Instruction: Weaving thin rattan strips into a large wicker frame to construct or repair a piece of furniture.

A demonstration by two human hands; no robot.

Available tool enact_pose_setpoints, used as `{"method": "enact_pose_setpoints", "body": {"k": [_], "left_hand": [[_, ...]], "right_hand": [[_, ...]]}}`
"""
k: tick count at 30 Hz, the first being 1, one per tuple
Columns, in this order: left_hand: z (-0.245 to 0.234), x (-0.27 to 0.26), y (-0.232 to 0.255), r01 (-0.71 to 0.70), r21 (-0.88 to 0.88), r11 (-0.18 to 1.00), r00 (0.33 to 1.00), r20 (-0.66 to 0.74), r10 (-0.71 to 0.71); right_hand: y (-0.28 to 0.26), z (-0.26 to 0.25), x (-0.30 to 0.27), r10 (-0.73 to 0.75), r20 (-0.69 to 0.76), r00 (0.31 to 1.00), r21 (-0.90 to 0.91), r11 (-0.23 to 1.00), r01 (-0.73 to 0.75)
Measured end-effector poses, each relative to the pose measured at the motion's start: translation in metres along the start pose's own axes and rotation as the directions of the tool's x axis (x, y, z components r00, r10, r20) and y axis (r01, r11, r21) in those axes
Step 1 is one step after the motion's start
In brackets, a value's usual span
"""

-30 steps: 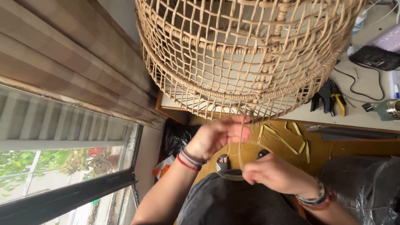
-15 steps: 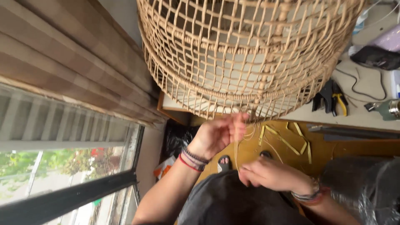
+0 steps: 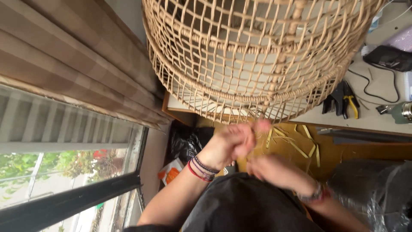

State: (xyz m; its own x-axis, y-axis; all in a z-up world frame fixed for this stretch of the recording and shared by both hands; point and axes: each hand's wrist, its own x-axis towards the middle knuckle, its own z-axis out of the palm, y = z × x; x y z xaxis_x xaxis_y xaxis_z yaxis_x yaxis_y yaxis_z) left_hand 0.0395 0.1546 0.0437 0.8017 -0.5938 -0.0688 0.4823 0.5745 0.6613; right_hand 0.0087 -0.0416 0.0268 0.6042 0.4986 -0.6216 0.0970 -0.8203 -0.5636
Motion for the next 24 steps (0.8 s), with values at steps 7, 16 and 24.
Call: {"method": "enact_pose_setpoints", "body": {"k": [7,16,24], "left_hand": [[-0.020,-0.019,0.010,0.108,0.602,0.791,0.692,0.525,-0.495],[-0.031,0.005,-0.003,0.040,-0.120,0.992,0.815,0.578,0.037],[-0.035,-0.001,0.013,-0.016,0.626,0.780,0.992,0.106,-0.065]], "right_hand": [[0.010,-0.020,-0.016,-0.316,-0.558,0.767,0.827,-0.136,0.546],[0.025,0.004,0.022,-0.017,-0.134,0.991,0.205,0.978,0.044],[-0.017,-0.021,-0.023,-0.588,-0.043,0.808,0.406,0.729,0.552]]}}
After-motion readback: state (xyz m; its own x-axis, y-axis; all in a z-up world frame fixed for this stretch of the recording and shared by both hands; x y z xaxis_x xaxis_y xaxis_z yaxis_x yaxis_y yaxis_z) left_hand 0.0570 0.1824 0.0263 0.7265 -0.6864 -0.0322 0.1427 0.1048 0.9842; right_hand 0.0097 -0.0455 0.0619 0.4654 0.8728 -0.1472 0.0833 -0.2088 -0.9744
